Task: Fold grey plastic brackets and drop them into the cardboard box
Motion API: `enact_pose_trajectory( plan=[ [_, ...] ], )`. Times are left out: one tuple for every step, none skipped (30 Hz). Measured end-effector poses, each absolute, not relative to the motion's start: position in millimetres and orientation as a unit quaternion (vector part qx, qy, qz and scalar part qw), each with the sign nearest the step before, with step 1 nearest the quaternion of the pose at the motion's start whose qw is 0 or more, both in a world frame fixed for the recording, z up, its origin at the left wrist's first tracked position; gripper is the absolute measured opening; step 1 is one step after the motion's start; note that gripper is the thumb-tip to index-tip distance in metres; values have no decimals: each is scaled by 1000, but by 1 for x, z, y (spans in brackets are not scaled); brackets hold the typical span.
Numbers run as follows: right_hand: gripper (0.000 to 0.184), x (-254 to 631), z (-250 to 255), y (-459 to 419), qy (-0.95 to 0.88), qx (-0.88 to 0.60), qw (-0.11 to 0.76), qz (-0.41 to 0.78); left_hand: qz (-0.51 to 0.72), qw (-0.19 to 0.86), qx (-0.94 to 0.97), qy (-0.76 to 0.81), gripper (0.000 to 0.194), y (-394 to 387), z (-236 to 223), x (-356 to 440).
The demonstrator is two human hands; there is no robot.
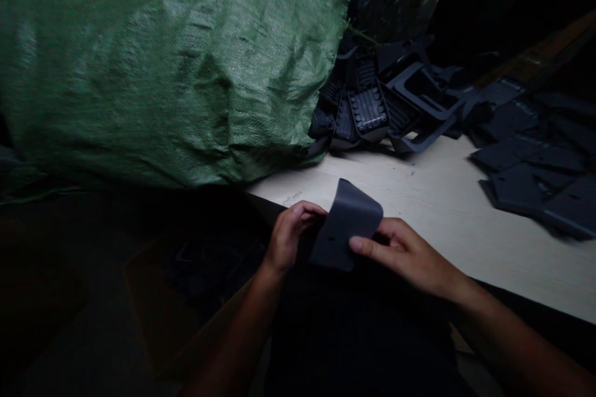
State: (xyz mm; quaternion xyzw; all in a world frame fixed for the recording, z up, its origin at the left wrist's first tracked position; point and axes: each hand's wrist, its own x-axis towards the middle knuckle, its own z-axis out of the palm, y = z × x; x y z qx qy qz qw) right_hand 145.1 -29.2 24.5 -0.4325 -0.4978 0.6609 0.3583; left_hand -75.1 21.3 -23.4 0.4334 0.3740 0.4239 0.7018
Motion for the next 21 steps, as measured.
enact_pose_trajectory(
  plan=[
    [28,145,25,-31,-552,-438,328,629,421,727,395,372,53,25,-24,-71],
    [26,143,24,-32,-596,-439,303,601,397,765,358,360,58,28,-23,-67],
    [25,142,22,-34,-625,-434,286,583,364,806,324,336,59,30,-22,-61],
    [24,139,19,-35,-634,-426,283,580,336,840,293,309,56,30,-21,-55],
    [25,136,17,-36,-625,-420,293,589,326,861,265,286,49,30,-18,-49],
    [27,133,14,-38,-605,-416,313,603,332,870,243,272,40,28,-16,-44],
    [29,129,11,-39,-582,-415,338,612,352,867,229,267,31,26,-13,-39],
    [31,126,8,-41,-560,-418,364,616,379,856,225,268,24,24,-10,-34],
    [34,123,5,-43,-544,-421,386,615,407,841,231,272,21,22,-7,-31],
    [36,120,3,-45,-536,-425,403,608,428,826,244,273,19,19,-5,-29],
    [37,117,1,-46,-534,-430,416,597,448,811,259,272,19,18,-4,-28],
    [38,114,-1,-47,-536,-437,425,584,465,797,274,271,19,16,-3,-28],
    [39,112,-3,-49,-540,-443,431,571,480,785,284,271,19,15,-2,-28],
    [39,110,-5,-49,-546,-448,436,558,489,775,291,273,20,14,-2,-29],
    [40,107,-6,-50,-553,-449,440,547,495,769,295,276,20,14,-2,-30],
    [40,105,-7,-50,-561,-447,440,540,499,765,297,279,20,13,-2,-31],
    [39,104,-7,-51,-568,-444,439,537,498,765,295,282,20,13,-2,-33],
    [39,103,-6,-51,-574,-441,438,533,494,769,289,284,20,13,-1,-35],
    [39,103,-5,-51,-580,-442,436,528,490,776,279,284,20,12,0,-37],
    [38,104,-3,-51,-587,-444,430,523,485,784,264,283,20,12,1,-39],
    [37,106,-1,-50,-595,-447,420,518,482,792,245,283,20,12,2,-40]
  ],
)
